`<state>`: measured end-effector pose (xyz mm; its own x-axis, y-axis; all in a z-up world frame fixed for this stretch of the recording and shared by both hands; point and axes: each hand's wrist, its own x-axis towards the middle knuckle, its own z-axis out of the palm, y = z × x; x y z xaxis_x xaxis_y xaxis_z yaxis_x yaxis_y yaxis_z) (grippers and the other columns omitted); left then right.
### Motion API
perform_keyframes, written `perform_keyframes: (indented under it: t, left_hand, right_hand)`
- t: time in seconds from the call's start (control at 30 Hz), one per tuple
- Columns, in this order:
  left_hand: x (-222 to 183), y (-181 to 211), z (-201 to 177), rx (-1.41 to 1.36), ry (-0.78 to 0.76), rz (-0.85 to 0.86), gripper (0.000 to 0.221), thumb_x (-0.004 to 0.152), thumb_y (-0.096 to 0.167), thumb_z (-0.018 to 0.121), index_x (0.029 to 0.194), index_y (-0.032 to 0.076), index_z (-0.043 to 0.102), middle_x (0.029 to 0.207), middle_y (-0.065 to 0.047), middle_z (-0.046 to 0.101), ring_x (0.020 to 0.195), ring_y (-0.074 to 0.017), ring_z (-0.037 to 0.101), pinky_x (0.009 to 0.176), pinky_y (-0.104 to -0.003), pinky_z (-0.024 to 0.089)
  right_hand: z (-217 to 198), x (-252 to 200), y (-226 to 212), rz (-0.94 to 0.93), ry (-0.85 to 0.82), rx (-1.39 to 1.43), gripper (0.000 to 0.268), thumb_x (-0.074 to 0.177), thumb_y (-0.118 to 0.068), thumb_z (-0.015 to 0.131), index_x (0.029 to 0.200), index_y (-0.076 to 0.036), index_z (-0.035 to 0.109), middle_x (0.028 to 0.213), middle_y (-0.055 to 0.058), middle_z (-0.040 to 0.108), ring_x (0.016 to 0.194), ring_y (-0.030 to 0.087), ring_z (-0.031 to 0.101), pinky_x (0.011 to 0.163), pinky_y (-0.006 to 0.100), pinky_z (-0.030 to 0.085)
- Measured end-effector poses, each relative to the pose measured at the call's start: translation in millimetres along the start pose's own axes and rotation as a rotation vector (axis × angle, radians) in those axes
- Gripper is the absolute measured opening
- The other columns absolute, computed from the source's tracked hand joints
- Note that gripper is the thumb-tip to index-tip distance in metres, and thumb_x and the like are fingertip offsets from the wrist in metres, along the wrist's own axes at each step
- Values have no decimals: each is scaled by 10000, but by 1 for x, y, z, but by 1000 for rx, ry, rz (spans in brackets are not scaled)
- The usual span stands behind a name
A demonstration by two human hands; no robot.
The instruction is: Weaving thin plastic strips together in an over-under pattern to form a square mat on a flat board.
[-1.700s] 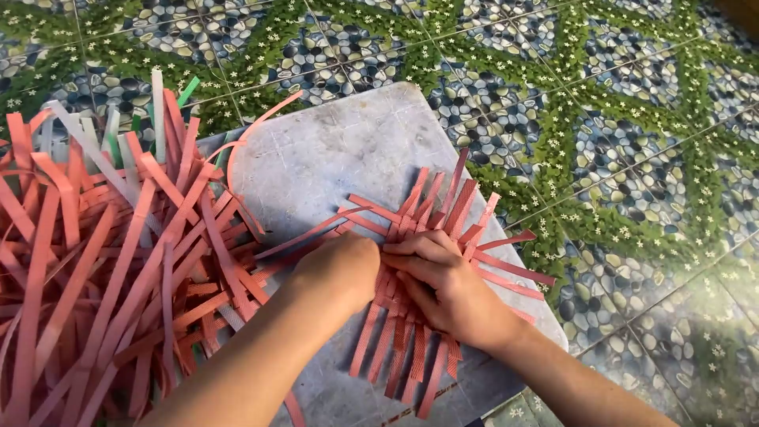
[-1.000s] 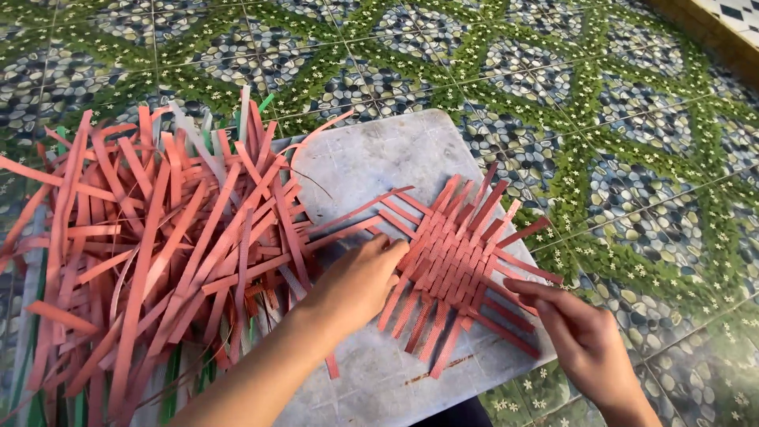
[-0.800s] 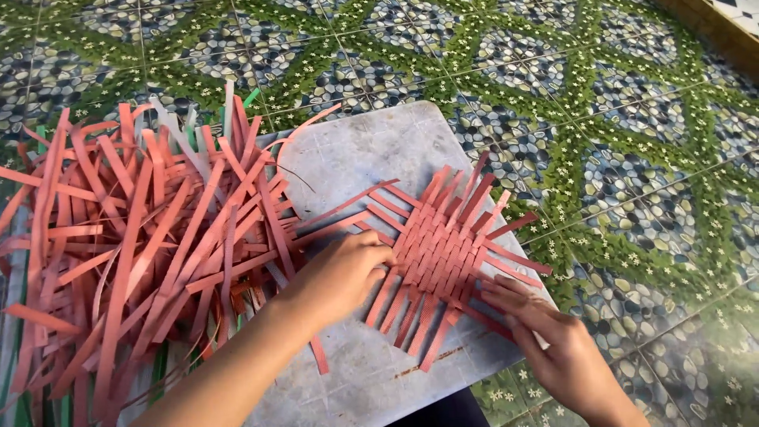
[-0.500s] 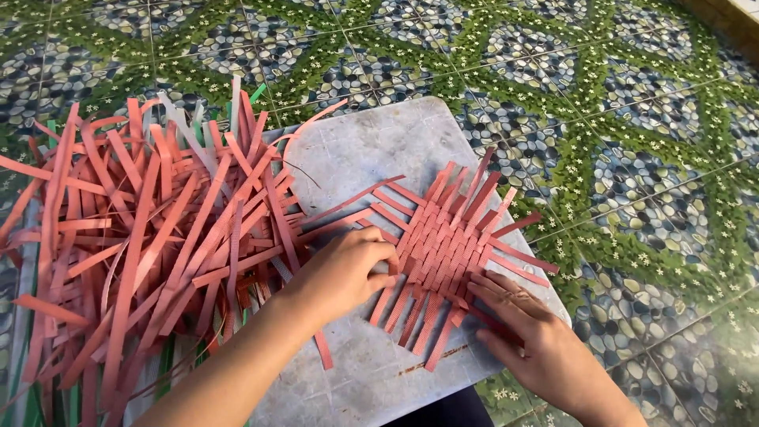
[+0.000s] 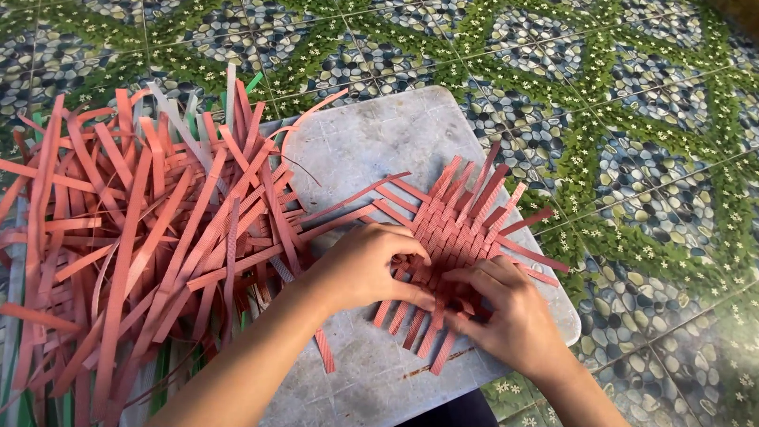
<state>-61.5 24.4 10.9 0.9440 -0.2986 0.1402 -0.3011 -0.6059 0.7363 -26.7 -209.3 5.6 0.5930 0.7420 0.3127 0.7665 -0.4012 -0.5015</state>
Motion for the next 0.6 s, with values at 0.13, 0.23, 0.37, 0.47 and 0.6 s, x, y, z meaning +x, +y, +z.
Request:
perform_keyframes:
  t: [0.13, 0.23, 0.37, 0.47, 0.6]
  left_hand:
    - [5, 8, -3, -116, 0, -158, 348, 679, 441, 802, 880, 164, 742, 811, 31, 734, 751, -131, 665, 641, -271, 469]
    - [10, 9, 1, -223, 22, -329, 183, 712, 316, 843, 757, 180, 728, 695, 70, 705, 612, -60, 576, 572, -239, 395]
    - [18, 2, 8, -69, 39, -407, 405, 677, 455, 865, 698, 168, 581, 592, 49, 545, 559, -112, 443, 548, -297, 322]
    - [26, -16, 23, 47, 69, -346, 506, 670, 509, 869, 649, 171, 494, 538, 30, 485, 527, -151, 412, 518, -343, 299]
    - [29, -26, 31, 110, 126, -239, 578, 634, 531, 893, 618, 165, 446, 501, 29, 467, 495, -157, 400, 498, -356, 300]
  right_hand:
    - [-1, 8, -3, 77, -21, 109, 212, 805, -329, 734, 908, -144, 727, 788, -21, 677, 747, 167, 554, 724, 309, 425]
    - [-3, 9, 2, 213, -52, 207, 183, 779, -309, 757, 887, -162, 772, 774, -30, 688, 726, 125, 556, 660, 257, 446]
    - [0, 8, 10, 191, -75, 222, 317, 827, -408, 651, 960, -138, 751, 802, -8, 706, 730, 138, 577, 658, 268, 446]
    - [3, 6, 17, 93, -99, 167, 537, 752, -564, 606, 1030, -115, 703, 805, 4, 654, 753, 167, 537, 668, 298, 424]
    - [10, -1, 17, 54, -95, 4, 915, 433, -784, 687, 1065, -124, 642, 780, -1, 556, 753, 174, 477, 737, 312, 330]
